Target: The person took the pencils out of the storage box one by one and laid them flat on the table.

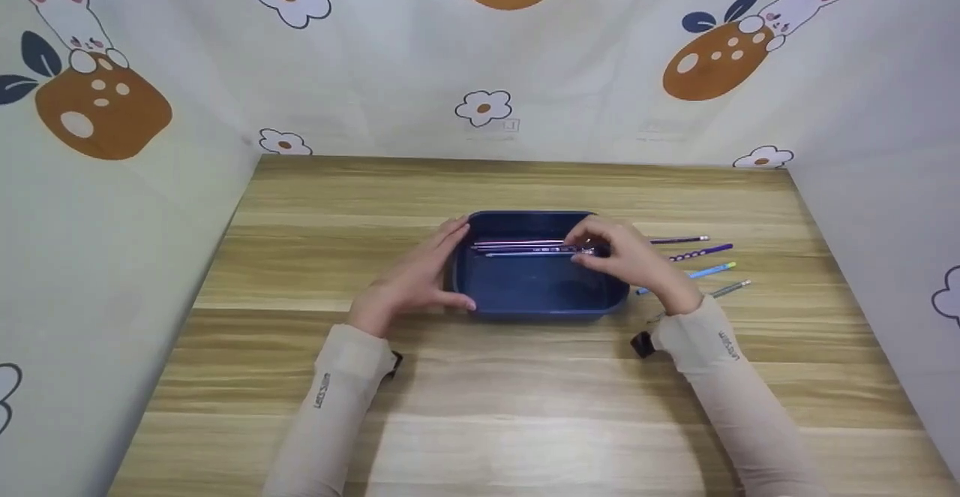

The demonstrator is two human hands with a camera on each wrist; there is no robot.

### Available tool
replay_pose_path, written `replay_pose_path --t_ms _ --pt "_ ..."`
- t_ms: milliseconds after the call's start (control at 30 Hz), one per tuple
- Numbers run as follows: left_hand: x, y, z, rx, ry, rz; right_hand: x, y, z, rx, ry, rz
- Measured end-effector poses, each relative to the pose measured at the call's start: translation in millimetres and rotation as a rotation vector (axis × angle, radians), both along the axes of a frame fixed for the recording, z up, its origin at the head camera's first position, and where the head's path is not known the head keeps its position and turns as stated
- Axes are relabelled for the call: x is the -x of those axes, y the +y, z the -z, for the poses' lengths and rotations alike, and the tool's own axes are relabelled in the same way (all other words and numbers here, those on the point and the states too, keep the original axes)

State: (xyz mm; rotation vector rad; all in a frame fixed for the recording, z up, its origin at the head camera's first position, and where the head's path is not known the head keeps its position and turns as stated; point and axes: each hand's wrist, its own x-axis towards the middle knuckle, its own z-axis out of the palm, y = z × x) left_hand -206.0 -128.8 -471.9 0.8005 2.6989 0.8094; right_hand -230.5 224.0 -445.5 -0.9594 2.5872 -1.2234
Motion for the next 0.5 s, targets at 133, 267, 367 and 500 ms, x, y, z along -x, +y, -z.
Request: replay_pose_path --t_ms 133,267,367,500 --pt "-0.4 -3.3 -0.3 -0.008 -0.004 0.000 2.7 -10.7 5.8 0.024 0.039 -0.038" --pt "0.2 -6.7 -0.2 -0.018 -0.010 0.005 4.4 -20.2 10.0 0.025 0.058 -0.067" --pt "0.5 -8.4 -0.7 -0.016 -0.013 0.006 5.3 -25.9 12.5 0.000 0.071 -0.074" --pt "0.3 -9.8 -1.2 -0.004 -0.008 0.003 7.6 -31.3 16.8 -0.030 0.079 -0.072"
